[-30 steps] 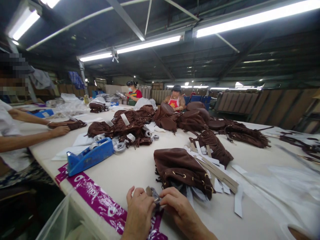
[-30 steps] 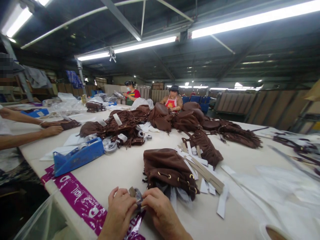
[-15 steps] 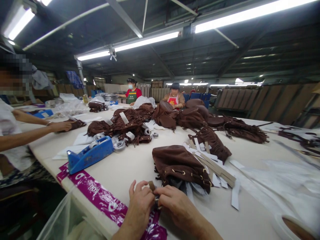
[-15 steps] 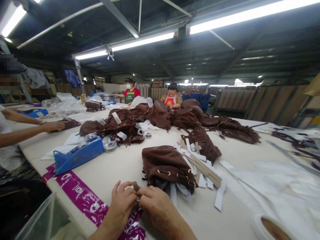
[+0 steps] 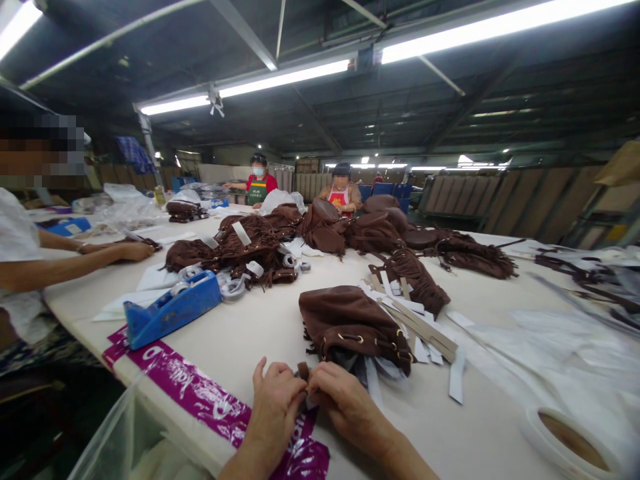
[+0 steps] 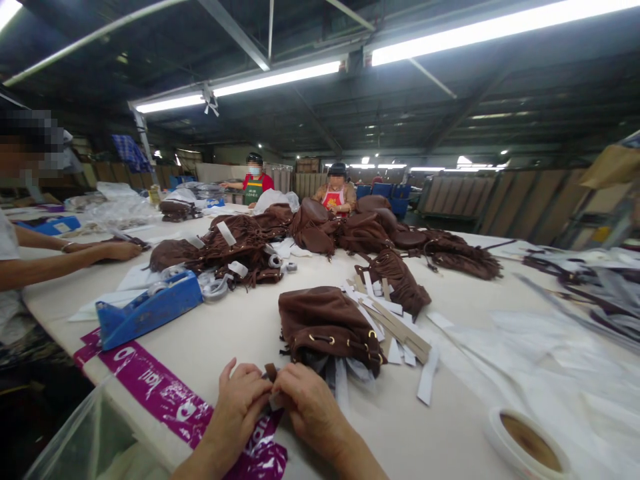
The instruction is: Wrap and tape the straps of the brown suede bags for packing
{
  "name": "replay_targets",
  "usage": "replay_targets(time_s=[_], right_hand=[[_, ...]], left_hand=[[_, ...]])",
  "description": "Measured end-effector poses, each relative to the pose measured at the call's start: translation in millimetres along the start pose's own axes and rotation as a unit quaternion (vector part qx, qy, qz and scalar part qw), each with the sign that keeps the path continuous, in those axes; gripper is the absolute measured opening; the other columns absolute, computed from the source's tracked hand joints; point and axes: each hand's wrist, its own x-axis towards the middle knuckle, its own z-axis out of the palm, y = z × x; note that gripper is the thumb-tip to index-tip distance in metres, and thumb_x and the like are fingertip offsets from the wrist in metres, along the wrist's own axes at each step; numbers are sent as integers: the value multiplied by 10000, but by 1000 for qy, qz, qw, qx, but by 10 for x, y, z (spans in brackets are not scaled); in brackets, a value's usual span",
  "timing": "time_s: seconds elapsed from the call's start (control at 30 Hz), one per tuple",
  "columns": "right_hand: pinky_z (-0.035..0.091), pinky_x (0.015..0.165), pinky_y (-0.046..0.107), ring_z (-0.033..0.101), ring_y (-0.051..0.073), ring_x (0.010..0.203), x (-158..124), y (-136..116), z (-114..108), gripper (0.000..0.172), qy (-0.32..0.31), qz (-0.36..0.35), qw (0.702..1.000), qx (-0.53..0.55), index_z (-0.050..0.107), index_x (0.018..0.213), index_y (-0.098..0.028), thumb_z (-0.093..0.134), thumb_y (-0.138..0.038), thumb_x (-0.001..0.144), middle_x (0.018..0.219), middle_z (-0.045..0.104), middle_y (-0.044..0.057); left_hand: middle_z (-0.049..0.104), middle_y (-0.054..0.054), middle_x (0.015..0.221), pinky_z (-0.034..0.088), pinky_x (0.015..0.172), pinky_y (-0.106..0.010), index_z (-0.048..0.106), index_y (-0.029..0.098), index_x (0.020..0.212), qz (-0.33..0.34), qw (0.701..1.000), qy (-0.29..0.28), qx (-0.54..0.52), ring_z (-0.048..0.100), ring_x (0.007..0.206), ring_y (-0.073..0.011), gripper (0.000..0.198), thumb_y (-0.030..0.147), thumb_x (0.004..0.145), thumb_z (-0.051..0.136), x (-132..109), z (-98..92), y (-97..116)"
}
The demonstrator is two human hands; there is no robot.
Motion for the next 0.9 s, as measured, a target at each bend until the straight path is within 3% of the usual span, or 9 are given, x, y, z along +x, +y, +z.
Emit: replay_targets(time_s=[0.27, 0.47, 0.67, 0.73, 0.83, 0.9], right_hand=[[395, 711, 272, 517, 167, 775, -4, -63, 101, 164, 63, 91, 992, 56, 487, 807, -218, 463, -56, 810, 796, 529, -2], [412, 718, 282, 529, 174, 780, -1, -63, 161, 156, 88, 103, 990, 45, 499, 826, -217, 436, -75, 833, 812, 542, 8], [429, 711, 288, 525, 173, 761, -22, -53, 198, 102, 96, 122, 986, 53, 494, 820, -215, 452, -126, 846, 797, 540, 5], [444, 714, 280, 537, 162, 746, -20, -45, 175, 177, 96, 146, 981, 79, 525, 949, -212, 491, -112, 807, 813, 562, -4], [473, 759, 292, 581, 163, 790, 12, -26, 72, 506, 72, 169, 974, 134, 455, 1297, -200, 534, -154, 799, 916, 625, 12], [493, 745, 304, 603, 169, 778, 61, -22, -29, 469, 43, 186, 966, 174, 471, 1340, -188, 486, -252, 876, 922, 660, 31]], left_hand=[[631, -7, 807, 207, 1048, -637, 598, 223, 808, -32, 996, 15, -84, 560, 910, -224, 182, 82, 805, 484, -13, -43, 64], [604, -20, 863, 188, 1060, -628, 557, 216, 800, -70, 994, 9, -80, 528, 967, -252, 189, 85, 666, 580, 7, -23, 132], [560, -35, 817, 303, 1007, -559, 555, 186, 730, -82, 994, 25, -71, 530, 886, -229, 158, 35, 690, 526, 63, 60, 125], [559, -37, 801, 336, 981, -540, 551, 181, 708, -68, 995, 26, -70, 528, 873, -229, 148, 36, 700, 525, 57, 64, 108], [574, -18, 757, 313, 986, -566, 548, 188, 693, -39, 997, 27, -59, 530, 871, -228, 161, 30, 706, 519, 43, 55, 87], [597, 2, 736, 268, 1006, -599, 557, 199, 701, -13, 998, 26, -47, 533, 890, -232, 178, 23, 699, 531, 38, 45, 85]])
